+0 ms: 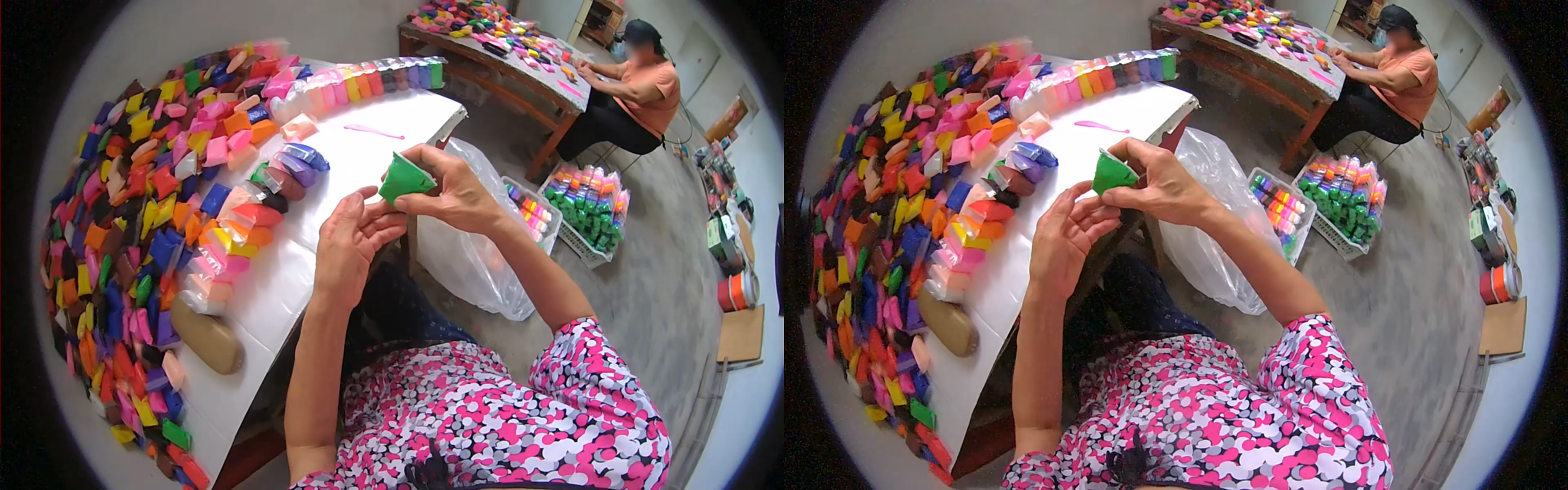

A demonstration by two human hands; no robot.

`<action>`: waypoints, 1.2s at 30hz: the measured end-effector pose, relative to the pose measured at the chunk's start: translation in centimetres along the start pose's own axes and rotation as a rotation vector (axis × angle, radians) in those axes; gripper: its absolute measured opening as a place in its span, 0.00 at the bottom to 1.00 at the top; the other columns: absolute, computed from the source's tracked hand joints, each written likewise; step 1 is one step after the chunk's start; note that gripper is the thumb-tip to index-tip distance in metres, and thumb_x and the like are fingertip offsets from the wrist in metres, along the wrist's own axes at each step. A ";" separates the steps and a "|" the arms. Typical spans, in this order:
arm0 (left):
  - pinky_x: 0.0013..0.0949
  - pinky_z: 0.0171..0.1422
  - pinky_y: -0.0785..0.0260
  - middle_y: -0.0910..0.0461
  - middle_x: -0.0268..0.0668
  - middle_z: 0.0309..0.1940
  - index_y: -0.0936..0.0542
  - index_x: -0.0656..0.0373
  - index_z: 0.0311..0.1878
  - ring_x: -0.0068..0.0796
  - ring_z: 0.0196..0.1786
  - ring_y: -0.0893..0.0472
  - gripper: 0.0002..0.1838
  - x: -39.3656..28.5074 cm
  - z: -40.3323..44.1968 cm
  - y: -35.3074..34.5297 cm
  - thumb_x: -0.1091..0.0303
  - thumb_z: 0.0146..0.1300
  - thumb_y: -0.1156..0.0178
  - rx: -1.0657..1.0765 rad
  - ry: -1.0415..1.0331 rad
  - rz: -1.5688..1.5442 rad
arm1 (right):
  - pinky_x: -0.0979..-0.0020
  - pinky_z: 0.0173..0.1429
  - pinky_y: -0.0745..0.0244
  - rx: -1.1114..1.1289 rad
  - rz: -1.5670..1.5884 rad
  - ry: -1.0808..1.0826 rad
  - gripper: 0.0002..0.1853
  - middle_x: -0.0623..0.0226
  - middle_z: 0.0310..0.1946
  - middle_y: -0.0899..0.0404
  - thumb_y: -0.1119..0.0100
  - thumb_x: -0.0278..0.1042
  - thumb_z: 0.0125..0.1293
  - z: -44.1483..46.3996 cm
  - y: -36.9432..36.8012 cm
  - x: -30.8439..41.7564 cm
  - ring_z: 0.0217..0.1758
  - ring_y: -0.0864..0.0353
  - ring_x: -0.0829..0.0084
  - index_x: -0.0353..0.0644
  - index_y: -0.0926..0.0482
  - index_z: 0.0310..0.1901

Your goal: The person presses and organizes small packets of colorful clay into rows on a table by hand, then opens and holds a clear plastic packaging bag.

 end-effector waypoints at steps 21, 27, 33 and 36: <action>0.27 0.48 0.25 0.20 0.38 0.39 0.24 0.67 0.47 0.25 0.39 0.19 0.09 -2.1 3.2 3.3 0.79 0.64 0.41 -0.249 -0.189 0.202 | 0.58 0.44 0.26 -0.049 -0.426 0.254 0.16 0.50 0.37 0.24 0.37 0.34 0.58 2.2 -2.4 2.5 0.40 0.20 0.51 0.32 0.25 0.43; 0.28 0.49 0.25 0.18 0.37 0.41 0.22 0.64 0.47 0.24 0.42 0.20 0.08 -5.7 0.3 3.0 0.77 0.66 0.45 -0.402 -0.454 0.470 | 0.60 0.39 0.27 -0.178 -0.574 0.333 0.15 0.52 0.31 0.23 0.36 0.37 0.58 8.0 -1.8 -0.3 0.35 0.20 0.56 0.34 0.24 0.41; 0.24 0.48 0.29 0.20 0.32 0.41 0.21 0.62 0.45 0.18 0.43 0.23 0.06 -11.2 -2.9 2.5 0.76 0.69 0.46 -0.407 -0.557 0.577 | 0.59 0.45 0.25 -0.035 -0.575 0.112 0.17 0.48 0.36 0.20 0.38 0.38 0.57 14.7 -4.1 -6.1 0.40 0.19 0.52 0.34 0.24 0.42; 0.26 0.48 0.29 0.19 0.33 0.43 0.20 0.62 0.46 0.18 0.43 0.22 0.07 -12.9 -4.7 3.2 0.74 0.70 0.46 -0.435 -0.567 0.616 | 0.62 0.52 0.24 0.132 -0.560 0.088 0.27 0.50 0.46 0.22 0.39 0.36 0.54 14.7 -4.7 -6.7 0.43 0.19 0.56 0.36 0.28 0.57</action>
Point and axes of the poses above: each hand's wrist, its own z-axis towards the middle knuckle, its own y-axis out of the back of the hand, x = y × z, the point moved 7 cm from there along z, towards the middle knuckle
